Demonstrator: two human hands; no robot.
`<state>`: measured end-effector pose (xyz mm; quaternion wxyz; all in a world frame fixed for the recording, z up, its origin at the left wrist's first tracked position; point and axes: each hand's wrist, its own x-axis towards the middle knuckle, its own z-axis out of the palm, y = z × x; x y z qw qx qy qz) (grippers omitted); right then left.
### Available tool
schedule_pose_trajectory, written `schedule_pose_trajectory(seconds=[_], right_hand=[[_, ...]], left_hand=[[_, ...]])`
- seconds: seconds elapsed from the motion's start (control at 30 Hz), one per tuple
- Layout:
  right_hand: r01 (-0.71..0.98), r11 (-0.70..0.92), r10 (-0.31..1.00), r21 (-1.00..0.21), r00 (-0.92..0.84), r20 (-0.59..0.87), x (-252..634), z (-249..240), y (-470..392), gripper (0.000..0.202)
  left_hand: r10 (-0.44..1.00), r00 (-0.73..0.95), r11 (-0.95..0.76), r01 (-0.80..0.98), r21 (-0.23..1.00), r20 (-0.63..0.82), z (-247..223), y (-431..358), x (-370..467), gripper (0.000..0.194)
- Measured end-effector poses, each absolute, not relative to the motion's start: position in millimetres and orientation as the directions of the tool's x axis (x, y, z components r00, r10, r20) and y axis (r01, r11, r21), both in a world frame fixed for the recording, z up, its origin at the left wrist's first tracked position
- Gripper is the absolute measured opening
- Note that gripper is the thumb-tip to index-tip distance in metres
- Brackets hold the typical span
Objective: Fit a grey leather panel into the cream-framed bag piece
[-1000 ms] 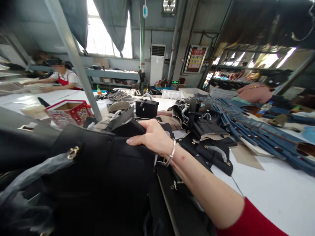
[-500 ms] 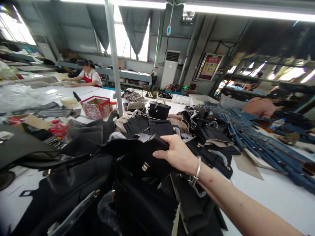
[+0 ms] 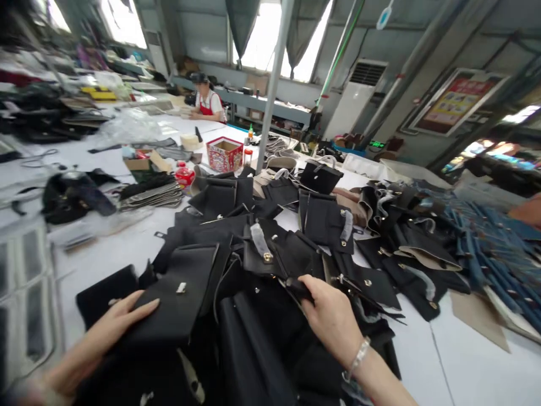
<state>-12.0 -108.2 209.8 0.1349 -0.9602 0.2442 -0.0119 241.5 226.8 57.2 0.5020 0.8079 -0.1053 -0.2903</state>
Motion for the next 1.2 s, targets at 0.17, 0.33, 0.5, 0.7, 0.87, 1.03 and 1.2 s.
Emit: schedule_pose_trajectory(seconds=[0.17,0.33,0.5,0.7,0.87,1.03,1.2], right_hand=[[-0.323,-0.920,-0.316,-0.220,0.946,-0.069,-26.7,150.5,-91.4,0.037],[-0.021,-0.999,-0.035,-0.043,0.926,0.375,-55.6,150.7,-3.0,0.065],[0.320,-0.928,0.353,0.191,0.918,0.178,-71.6,79.3,79.6,0.082],[0.130,-0.973,0.131,0.193,0.991,-0.011,-72.7,25.1,69.7,0.058],[0.274,-0.940,0.312,0.204,0.932,0.186,-81.5,32.8,75.1,0.061],[0.387,-0.894,0.430,0.227,0.882,0.191,-93.0,33.2,103.3,0.049],[0.536,-0.820,0.568,0.198,0.802,0.182,-103.3,47.3,151.3,0.043]], left_hand=[[-0.322,0.927,-0.570,-0.027,0.821,-0.193,19.6,288.7,204.1,0.077],[-0.446,0.868,-0.588,-0.103,0.802,-0.216,8.7,334.8,143.4,0.068],[-0.461,0.854,-0.552,-0.062,0.831,-0.242,1.0,341.7,93.8,0.062],[-0.168,0.966,-0.615,0.053,0.787,-0.197,29.4,439.0,39.3,0.056],[0.199,0.954,-0.603,0.298,0.740,-0.223,43.5,526.3,-41.7,0.056],[0.415,0.835,-0.414,0.526,0.743,-0.361,-6.0,561.8,-109.1,0.074],[0.499,0.685,-0.238,0.697,0.676,-0.531,-66.4,579.4,-167.3,0.090]])
